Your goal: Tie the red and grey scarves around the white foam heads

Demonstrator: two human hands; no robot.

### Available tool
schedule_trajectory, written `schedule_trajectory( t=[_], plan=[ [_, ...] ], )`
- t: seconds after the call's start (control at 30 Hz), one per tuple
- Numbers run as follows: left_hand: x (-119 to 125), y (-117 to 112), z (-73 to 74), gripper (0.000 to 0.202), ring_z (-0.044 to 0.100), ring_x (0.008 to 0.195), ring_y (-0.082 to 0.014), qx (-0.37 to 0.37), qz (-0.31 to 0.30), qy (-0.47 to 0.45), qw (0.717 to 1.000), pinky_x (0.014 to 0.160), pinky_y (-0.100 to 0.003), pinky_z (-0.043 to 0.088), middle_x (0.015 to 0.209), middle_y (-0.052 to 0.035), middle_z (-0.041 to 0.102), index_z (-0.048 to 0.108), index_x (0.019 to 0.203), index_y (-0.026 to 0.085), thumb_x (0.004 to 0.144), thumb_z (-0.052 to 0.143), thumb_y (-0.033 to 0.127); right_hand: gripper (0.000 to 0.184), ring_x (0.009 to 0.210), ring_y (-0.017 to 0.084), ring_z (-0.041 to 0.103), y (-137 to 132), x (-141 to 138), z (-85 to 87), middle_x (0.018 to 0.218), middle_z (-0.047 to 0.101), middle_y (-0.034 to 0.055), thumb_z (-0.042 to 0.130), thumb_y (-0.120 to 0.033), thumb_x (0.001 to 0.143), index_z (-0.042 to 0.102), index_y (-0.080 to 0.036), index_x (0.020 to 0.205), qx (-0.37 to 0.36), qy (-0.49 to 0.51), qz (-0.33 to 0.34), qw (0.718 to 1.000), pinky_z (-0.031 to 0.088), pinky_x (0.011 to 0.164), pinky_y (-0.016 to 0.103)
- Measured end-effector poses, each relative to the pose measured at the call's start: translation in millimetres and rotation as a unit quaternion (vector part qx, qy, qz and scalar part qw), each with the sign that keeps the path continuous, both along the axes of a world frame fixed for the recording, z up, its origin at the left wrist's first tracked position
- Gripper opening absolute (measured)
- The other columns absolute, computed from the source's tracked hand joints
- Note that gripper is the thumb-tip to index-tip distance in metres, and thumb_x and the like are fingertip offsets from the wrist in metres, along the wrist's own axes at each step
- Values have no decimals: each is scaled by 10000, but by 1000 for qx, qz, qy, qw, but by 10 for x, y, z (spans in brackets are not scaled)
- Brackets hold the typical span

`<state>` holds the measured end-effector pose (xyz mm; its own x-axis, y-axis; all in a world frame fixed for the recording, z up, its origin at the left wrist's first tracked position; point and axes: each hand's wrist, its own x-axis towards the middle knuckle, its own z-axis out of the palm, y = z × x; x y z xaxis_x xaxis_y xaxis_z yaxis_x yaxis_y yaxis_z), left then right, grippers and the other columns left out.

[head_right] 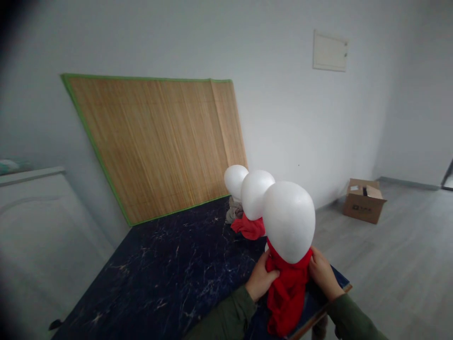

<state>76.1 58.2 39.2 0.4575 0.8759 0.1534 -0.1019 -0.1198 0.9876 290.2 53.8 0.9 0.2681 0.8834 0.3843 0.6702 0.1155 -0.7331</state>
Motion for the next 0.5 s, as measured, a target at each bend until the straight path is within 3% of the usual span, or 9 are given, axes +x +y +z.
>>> schedule_trajectory(
  t=[0.1, 0.17, 0.23, 0.3, 0.37, 0.4, 0.43, 0.47, 0.5],
  plan=[
    [-154, -4, -94, 726, 389, 1240, -290, 9, 31, 45, 998, 1088, -405, 218, 1300, -119, 492, 459, 1272, 144, 570, 642, 112, 485, 1026, 299, 536, 47, 60, -109, 1063, 601, 163, 296, -372, 746, 571, -99, 1038, -27, -36, 6, 999, 405, 918, 424],
    [-355, -52, -167, 749, 325, 1284, -302, 7, 55, 63, 997, 1094, -413, 201, 1353, -137, 430, 446, 1284, 139, 577, 688, 186, 531, 1064, 309, 505, -8, 99, -163, 1115, 560, 184, 315, -350, 725, 514, -61, 1122, -19, -54, -30, 998, 381, 944, 445],
    [-631, -129, -248, 769, 303, 1296, -305, -9, 70, 58, 996, 1069, -426, 253, 1395, -157, 364, 414, 1303, 142, 604, 704, 280, 616, 1121, 343, 446, -153, 96, -176, 1182, 484, 223, 347, -365, 704, 432, -9, 1200, 26, -75, -98, 992, 351, 967, 479],
    [-951, -225, -326, 741, 372, 1255, -298, -37, 83, 35, 995, 1020, -427, 324, 1383, -168, 372, 424, 1285, 163, 630, 703, 366, 645, 1145, 385, 399, -369, -5, -132, 1194, 439, 240, 396, -393, 702, 402, -5, 1216, 96, -99, -168, 976, 325, 968, 528],
    [-1256, -322, -377, 625, 495, 1140, -281, -78, 108, 4, 991, 957, -412, 381, 1301, -164, 467, 516, 1177, 187, 631, 710, 422, 496, 1062, 393, 451, -595, -248, -9, 1091, 487, 212, 461, -400, 730, 477, -90, 1118, 166, -108, -200, 960, 353, 912, 559],
    [-1380, -367, -385, 545, 545, 1069, -264, -104, 119, -13, 987, 917, -396, 406, 1237, -153, 524, 564, 1097, 193, 632, 710, 437, 368, 964, 370, 505, -690, -423, 89, 994, 519, 190, 481, -383, 756, 498, -136, 1027, 215, -99, -174, 956, 401, 846, 540],
    [-1477, -406, -381, 470, 580, 998, -245, -133, 124, -29, 983, 869, -374, 429, 1170, -139, 569, 599, 1021, 192, 640, 705, 445, 217, 841, 312, 554, -764, -625, 213, 898, 550, 149, 476, -331, 784, 501, -185, 942, 263, -80, -80, 958, 471, 731, 453],
    [-1544, -438, -364, 411, 600, 937, -224, -159, 123, -42, 979, 819, -349, 444, 1107, -124, 602, 620, 955, 186, 648, 700, 447, 91, 725, 248, 575, -816, -845, 363, 793, 571, 97, 440, -263, 821, 503, -224, 873, 276, -60, 42, 958, 493, 623, 355],
    [-1582, -460, -337, 374, 610, 885, -204, -179, 117, -50, 976, 776, -324, 450, 1043, -109, 626, 633, 904, 176, 652, 698, 444, 106, 651, 196, 577, -847, -1071, 535, 711, 578, 54, 416, -203, 850, 507, -241, 810, 247, -61, 189, 948, 489, 568, 283]
  ],
)
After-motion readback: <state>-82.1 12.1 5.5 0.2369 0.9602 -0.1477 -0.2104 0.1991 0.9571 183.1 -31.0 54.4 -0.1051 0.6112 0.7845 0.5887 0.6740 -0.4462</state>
